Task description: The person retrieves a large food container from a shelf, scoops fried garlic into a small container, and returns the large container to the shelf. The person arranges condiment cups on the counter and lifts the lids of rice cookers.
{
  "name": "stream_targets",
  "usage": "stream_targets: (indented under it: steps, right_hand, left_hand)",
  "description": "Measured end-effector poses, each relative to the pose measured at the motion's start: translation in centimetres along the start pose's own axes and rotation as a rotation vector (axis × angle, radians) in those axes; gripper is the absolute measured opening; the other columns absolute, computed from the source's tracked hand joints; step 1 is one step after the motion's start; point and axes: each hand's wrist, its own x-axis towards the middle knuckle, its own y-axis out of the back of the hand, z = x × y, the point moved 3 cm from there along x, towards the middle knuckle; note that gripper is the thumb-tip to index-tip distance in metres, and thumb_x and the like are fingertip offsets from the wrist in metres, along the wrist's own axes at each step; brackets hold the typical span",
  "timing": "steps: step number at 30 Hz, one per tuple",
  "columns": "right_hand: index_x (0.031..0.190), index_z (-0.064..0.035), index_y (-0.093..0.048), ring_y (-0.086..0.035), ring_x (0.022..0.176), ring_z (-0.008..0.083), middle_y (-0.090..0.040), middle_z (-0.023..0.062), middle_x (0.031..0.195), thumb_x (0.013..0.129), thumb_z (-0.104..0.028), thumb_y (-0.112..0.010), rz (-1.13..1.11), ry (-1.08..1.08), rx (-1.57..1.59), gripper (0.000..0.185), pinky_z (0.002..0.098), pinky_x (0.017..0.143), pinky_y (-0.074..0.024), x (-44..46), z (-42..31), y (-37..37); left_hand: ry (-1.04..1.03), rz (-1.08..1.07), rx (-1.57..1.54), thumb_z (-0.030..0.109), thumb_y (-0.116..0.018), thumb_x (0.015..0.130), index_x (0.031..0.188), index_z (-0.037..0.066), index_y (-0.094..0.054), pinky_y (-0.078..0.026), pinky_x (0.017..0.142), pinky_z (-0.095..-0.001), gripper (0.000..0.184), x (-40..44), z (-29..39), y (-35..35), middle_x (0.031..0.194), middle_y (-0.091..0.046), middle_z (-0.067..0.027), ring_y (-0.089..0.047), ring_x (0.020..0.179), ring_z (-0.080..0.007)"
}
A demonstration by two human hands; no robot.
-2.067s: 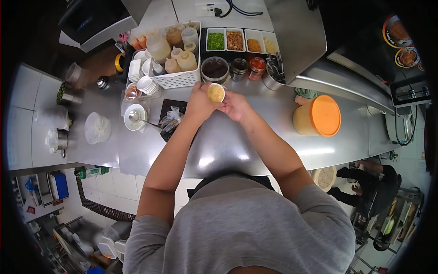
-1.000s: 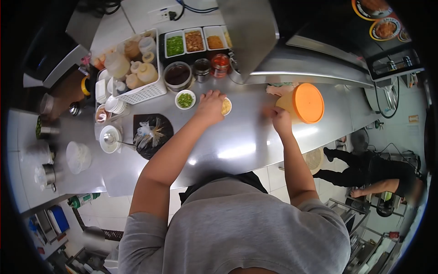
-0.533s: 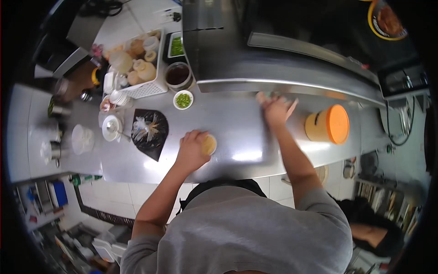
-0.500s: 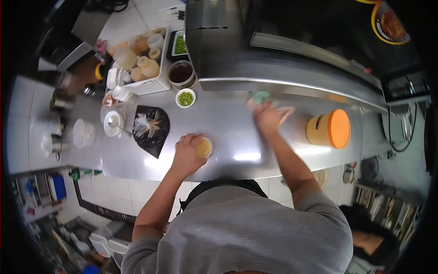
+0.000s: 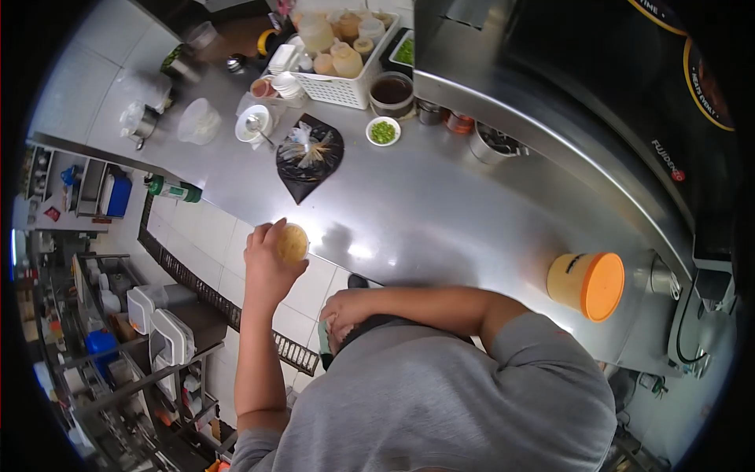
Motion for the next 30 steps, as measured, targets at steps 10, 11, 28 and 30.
stream_targets:
  steps: [10,11,28,30]
  right_hand:
    - [0.112,-0.0016,-0.058,-0.059,0.071,0.0141,-0.063,0.0077,0.090,0.083,-0.017,-0.065,1.302,-0.337,0.173,0.033,0.0261,0.062,-0.0482,-24.4,-2.0,6.5]
    - [0.110,-0.0011,-0.059,-0.061,0.072,0.0167,-0.064,0.0094,0.089,0.083,-0.020,-0.065,1.423,-0.503,0.095,0.034,0.0274,0.065,-0.0495,-26.0,-2.5,5.6]
    - [0.125,-0.0028,-0.047,-0.044,0.115,0.0385,-0.047,0.0214,0.124,0.080,-0.006,-0.059,1.434,-0.352,-0.673,0.046,0.0457,0.099,-0.0355,-8.6,4.2,5.3]
    - [0.125,-0.0021,-0.046,-0.045,0.115,0.0366,-0.048,0.0210,0.123,0.082,-0.005,-0.057,1.660,-0.251,-0.419,0.044,0.0419,0.098,-0.0370,-5.9,2.1,8.9]
  left_hand:
    - [-0.379,-0.223,-0.078,0.021,-0.078,0.057,0.121,0.007,-0.055,-0.040,0.093,-0.0435,0.069,9.2,9.2,-14.7,0.115,-0.053,-0.0141,-0.049,0.112,-0.0310]
    - [-0.410,-0.226,-0.060,0.024,-0.080,0.057,0.122,0.008,-0.054,-0.039,0.095,-0.0433,0.072,10.3,10.5,-16.0,0.116,-0.052,-0.0146,-0.049,0.112,-0.0312]
    - [-0.273,0.054,-0.443,0.021,-0.080,0.060,0.100,0.004,-0.047,-0.040,0.087,-0.0437,0.054,23.6,5.6,-18.2,0.099,-0.054,-0.0178,-0.051,0.098,-0.0363]
    - [-0.301,0.018,-0.519,0.019,-0.079,0.059,0.098,0.003,-0.047,-0.041,0.085,-0.0431,0.053,23.5,4.2,-16.7,0.097,-0.054,-0.0191,-0.052,0.096,-0.0376]
